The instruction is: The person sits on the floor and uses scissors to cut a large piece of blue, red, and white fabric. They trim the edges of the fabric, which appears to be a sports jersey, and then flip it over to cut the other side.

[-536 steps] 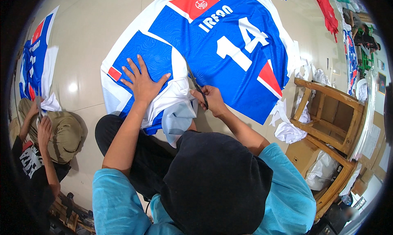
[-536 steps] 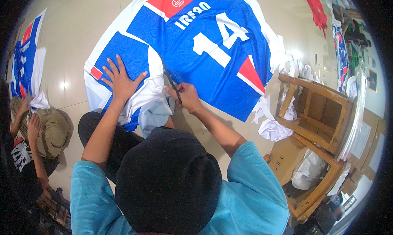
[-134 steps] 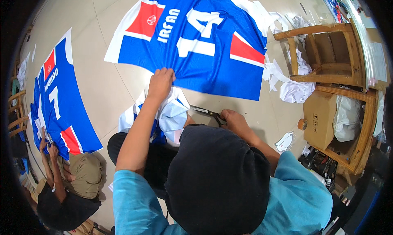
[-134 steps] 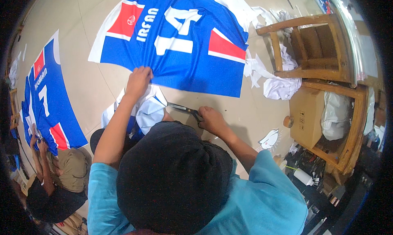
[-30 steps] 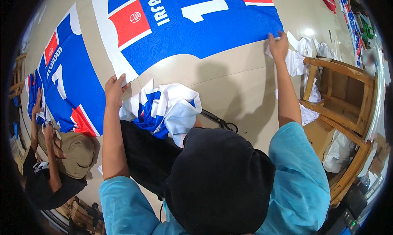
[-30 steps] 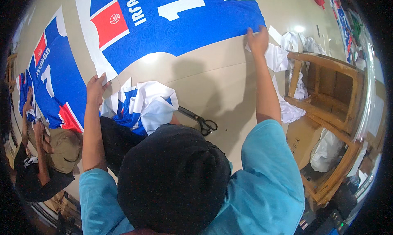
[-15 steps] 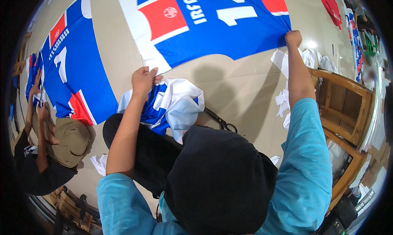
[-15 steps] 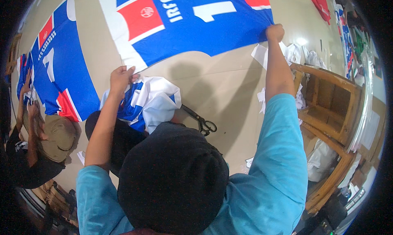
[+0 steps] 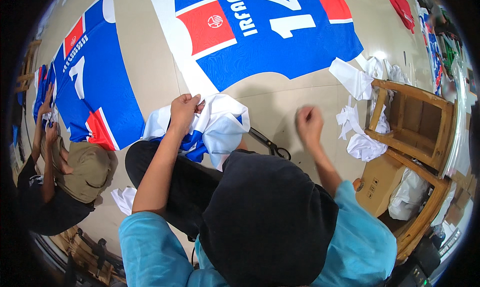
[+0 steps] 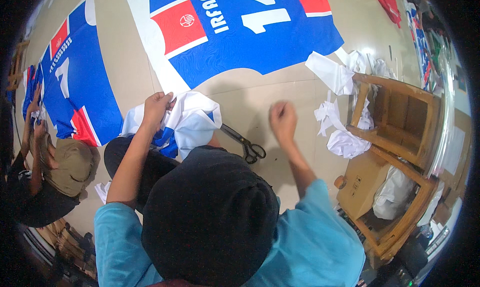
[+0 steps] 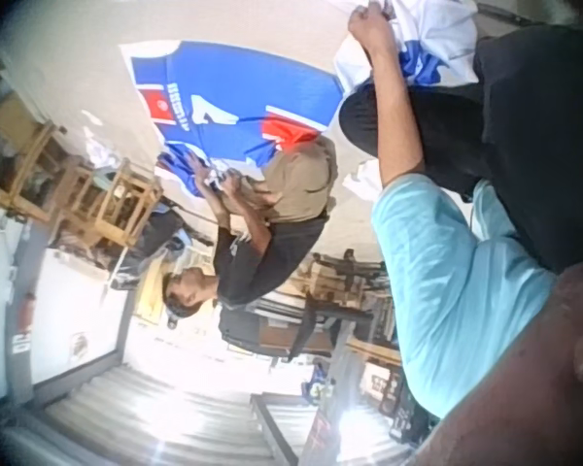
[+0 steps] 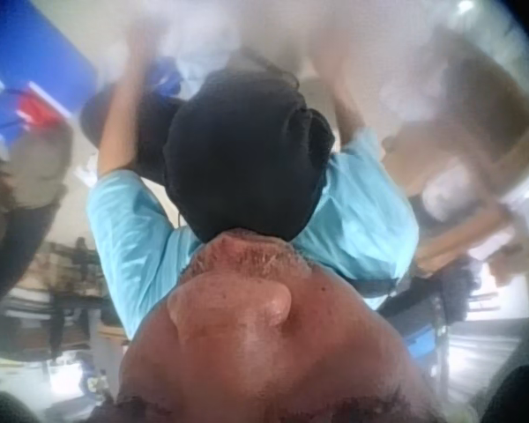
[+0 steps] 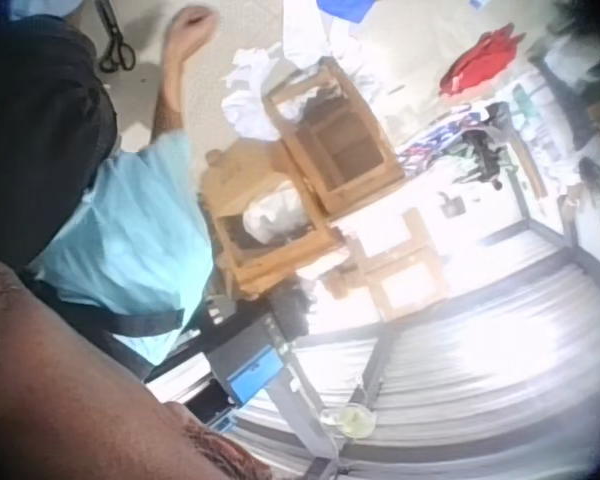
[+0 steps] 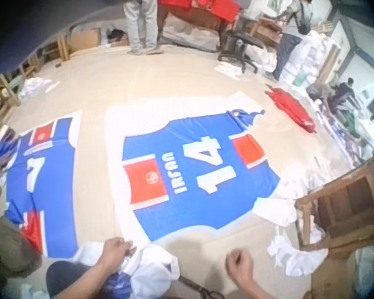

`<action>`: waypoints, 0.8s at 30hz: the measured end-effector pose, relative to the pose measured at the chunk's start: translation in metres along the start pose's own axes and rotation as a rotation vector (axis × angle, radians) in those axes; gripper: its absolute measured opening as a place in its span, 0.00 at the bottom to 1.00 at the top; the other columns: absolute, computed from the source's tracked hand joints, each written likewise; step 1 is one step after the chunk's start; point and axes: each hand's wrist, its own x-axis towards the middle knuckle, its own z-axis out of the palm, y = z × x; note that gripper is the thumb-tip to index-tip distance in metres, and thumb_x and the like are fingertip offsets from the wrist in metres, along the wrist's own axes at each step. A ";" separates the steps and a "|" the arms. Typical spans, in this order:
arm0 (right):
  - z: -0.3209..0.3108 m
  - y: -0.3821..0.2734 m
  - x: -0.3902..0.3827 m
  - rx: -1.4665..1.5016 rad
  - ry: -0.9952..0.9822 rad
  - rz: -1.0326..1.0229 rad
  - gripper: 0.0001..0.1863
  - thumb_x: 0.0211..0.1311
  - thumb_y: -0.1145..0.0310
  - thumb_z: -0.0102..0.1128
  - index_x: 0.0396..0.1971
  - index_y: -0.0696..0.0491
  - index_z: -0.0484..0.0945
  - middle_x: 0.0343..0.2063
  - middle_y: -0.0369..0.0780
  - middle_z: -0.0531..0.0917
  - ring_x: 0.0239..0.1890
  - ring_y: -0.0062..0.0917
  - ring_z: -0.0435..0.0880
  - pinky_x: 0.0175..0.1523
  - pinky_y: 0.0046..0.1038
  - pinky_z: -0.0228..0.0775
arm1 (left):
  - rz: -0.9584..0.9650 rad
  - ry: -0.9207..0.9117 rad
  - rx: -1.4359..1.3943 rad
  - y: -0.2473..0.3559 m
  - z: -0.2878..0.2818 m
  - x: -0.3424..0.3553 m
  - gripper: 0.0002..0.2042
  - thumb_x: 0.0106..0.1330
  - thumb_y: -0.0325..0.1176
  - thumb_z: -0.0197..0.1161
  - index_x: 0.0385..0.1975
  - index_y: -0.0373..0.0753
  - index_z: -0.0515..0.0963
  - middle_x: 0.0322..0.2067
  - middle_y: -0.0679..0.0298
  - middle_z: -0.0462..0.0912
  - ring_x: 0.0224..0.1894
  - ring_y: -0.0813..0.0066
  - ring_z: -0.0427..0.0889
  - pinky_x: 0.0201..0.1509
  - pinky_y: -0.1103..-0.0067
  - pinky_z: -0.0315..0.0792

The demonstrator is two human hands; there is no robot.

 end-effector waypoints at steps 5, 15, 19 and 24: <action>-0.013 -0.018 -0.124 -0.177 -0.407 -0.074 0.16 0.60 0.66 0.71 0.41 0.55 0.75 0.37 0.46 0.78 0.40 0.44 0.80 0.44 0.40 0.75 | -0.076 0.004 -0.106 0.000 0.007 0.003 0.13 0.69 0.37 0.70 0.33 0.32 0.81 0.28 0.59 0.86 0.25 0.78 0.82 0.29 0.82 0.74; -0.007 0.006 -0.160 -0.132 -0.374 -0.257 0.20 0.56 0.72 0.71 0.47 0.56 0.75 0.44 0.48 0.78 0.48 0.46 0.80 0.49 0.42 0.76 | 0.121 -0.018 0.277 -0.018 0.020 -0.006 0.12 0.65 0.36 0.72 0.32 0.32 0.83 0.24 0.62 0.84 0.23 0.77 0.79 0.29 0.77 0.73; -0.011 0.021 -0.156 -0.166 -0.294 -0.220 0.21 0.54 0.71 0.71 0.48 0.56 0.75 0.44 0.48 0.78 0.51 0.47 0.78 0.53 0.44 0.74 | 0.335 -0.078 0.620 -0.014 0.013 -0.017 0.11 0.64 0.36 0.71 0.33 0.34 0.83 0.25 0.57 0.85 0.29 0.70 0.84 0.36 0.72 0.76; -0.010 0.014 -0.160 -0.209 -0.313 -0.088 0.23 0.52 0.70 0.71 0.49 0.55 0.76 0.43 0.47 0.78 0.52 0.47 0.77 0.54 0.46 0.72 | 0.347 -0.219 0.895 0.005 -0.009 -0.041 0.07 0.67 0.32 0.64 0.38 0.35 0.82 0.28 0.57 0.86 0.31 0.68 0.84 0.39 0.73 0.75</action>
